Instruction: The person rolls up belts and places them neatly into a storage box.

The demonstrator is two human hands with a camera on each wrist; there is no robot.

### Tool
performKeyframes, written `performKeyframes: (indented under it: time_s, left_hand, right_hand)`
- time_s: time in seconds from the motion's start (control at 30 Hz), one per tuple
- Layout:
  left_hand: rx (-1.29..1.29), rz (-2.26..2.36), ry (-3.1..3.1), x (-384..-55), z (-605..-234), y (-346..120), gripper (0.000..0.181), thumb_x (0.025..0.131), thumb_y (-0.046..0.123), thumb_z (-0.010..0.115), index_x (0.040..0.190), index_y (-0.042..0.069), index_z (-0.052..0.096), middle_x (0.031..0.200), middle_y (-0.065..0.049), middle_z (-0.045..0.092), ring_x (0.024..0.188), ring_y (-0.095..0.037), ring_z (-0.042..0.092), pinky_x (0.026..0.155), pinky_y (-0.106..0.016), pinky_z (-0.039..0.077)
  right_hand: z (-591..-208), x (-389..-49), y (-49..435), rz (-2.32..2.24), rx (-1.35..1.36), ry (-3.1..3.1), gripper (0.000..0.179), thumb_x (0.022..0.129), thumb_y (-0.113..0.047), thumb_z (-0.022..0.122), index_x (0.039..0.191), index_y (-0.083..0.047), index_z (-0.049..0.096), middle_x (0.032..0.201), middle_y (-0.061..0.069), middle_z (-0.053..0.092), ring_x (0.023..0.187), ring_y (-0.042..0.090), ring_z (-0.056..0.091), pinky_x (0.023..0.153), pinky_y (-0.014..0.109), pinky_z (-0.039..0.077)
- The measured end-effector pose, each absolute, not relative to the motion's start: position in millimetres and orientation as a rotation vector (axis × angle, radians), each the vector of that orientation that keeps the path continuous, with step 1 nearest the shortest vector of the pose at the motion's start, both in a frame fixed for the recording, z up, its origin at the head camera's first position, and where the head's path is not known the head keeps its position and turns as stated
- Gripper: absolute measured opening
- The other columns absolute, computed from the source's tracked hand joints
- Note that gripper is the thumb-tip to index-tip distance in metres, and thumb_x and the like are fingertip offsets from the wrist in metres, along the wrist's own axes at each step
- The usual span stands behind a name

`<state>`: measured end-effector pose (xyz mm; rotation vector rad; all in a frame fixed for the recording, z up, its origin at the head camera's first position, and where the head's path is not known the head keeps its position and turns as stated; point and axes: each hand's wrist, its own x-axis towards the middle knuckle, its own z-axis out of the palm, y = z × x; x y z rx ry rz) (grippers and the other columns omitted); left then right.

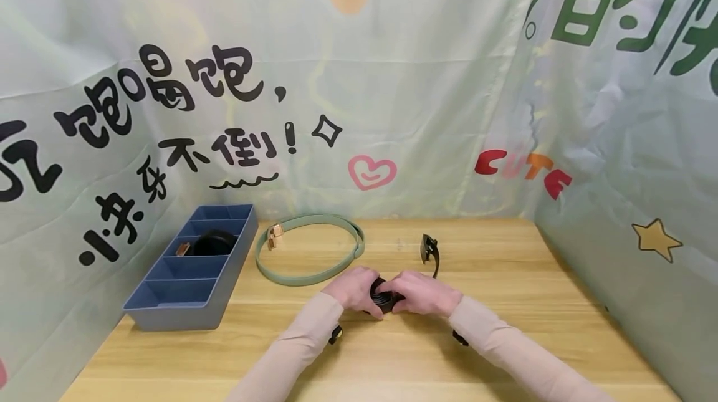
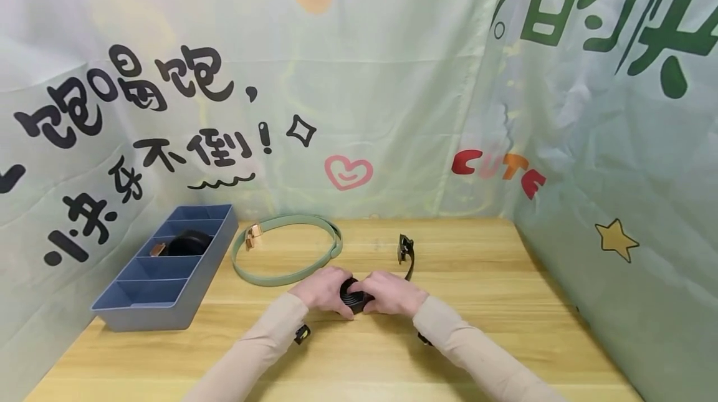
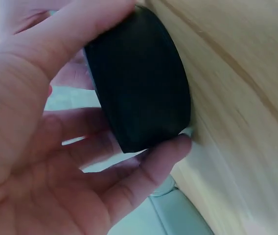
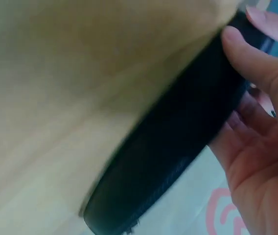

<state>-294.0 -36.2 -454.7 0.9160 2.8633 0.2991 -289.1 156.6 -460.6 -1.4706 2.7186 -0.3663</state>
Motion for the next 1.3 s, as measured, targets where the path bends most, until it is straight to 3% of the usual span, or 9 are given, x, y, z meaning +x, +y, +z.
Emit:
performKeyframes:
  time_s: [0.2,0.47,0.7,0.93,1.13,1.3]
  left_hand:
    - [1.017,0.274,2.811,-296.7,-454.0,-35.4,0.047,0.060,0.030,0.093,0.094,0.022,0.062,0.088,0.011,0.064,0.081,-0.005,0.056,0.078,-0.020,0.047]
    - [0.945,0.329,2.889,-294.0,-459.6,-33.0,0.054,0.061,0.052,0.089,0.095,0.018,0.063,0.089,0.005,0.065,0.079,-0.008,0.058,0.074,-0.022,0.049]
    - [1.027,0.338,2.827,-299.1,-457.5,-31.8,0.047,0.062,0.034,0.092,0.094,0.020,0.061,0.089,0.008,0.064,0.080,-0.006,0.057,0.076,-0.021,0.047]
    - [0.924,0.141,2.951,-295.1,-455.3,-24.6,0.059,0.061,0.059,0.086,0.095,0.015,0.066,0.089,0.002,0.067,0.078,-0.011,0.061,0.072,-0.025,0.051]
    - [0.947,0.135,2.922,-298.9,-453.5,-24.9,0.050,0.064,0.046,0.089,0.095,0.018,0.062,0.091,0.004,0.066,0.080,-0.009,0.058,0.076,-0.024,0.049]
    - [0.937,0.111,2.946,-292.9,-454.8,-25.5,0.059,0.063,0.059,0.085,0.097,0.016,0.063,0.092,0.001,0.066,0.081,-0.011,0.061,0.075,-0.025,0.050]
  right_hand:
    - [-457.4,-289.2,161.3,-0.353,-1.451,2.714,0.040,0.079,-0.017,0.080,0.116,-0.022,0.066,0.103,-0.004,0.073,0.091,0.005,0.066,0.078,0.025,0.052]
    - [-463.9,-287.4,162.7,-0.383,-1.464,2.793,0.031,0.082,-0.020,0.078,0.111,-0.021,0.069,0.095,-0.004,0.074,0.080,0.004,0.066,0.069,0.022,0.051]
    - [-461.2,-288.0,168.5,-0.355,-1.455,2.796,0.043,0.081,-0.016,0.079,0.121,-0.021,0.065,0.104,-0.002,0.074,0.091,0.008,0.067,0.076,0.029,0.053]
    - [-463.1,-290.1,168.2,-0.378,-1.498,2.823,0.031,0.083,-0.015,0.077,0.112,-0.018,0.067,0.095,-0.003,0.074,0.079,0.005,0.066,0.069,0.024,0.051]
    - [-461.5,-293.9,173.6,-0.334,-1.525,2.818,0.045,0.080,-0.012,0.078,0.122,-0.018,0.064,0.101,0.001,0.073,0.089,0.011,0.068,0.079,0.031,0.053]
    - [-463.1,-293.4,168.4,-0.312,-1.493,2.834,0.034,0.081,-0.019,0.078,0.113,-0.021,0.067,0.095,-0.004,0.074,0.083,0.004,0.066,0.075,0.026,0.053]
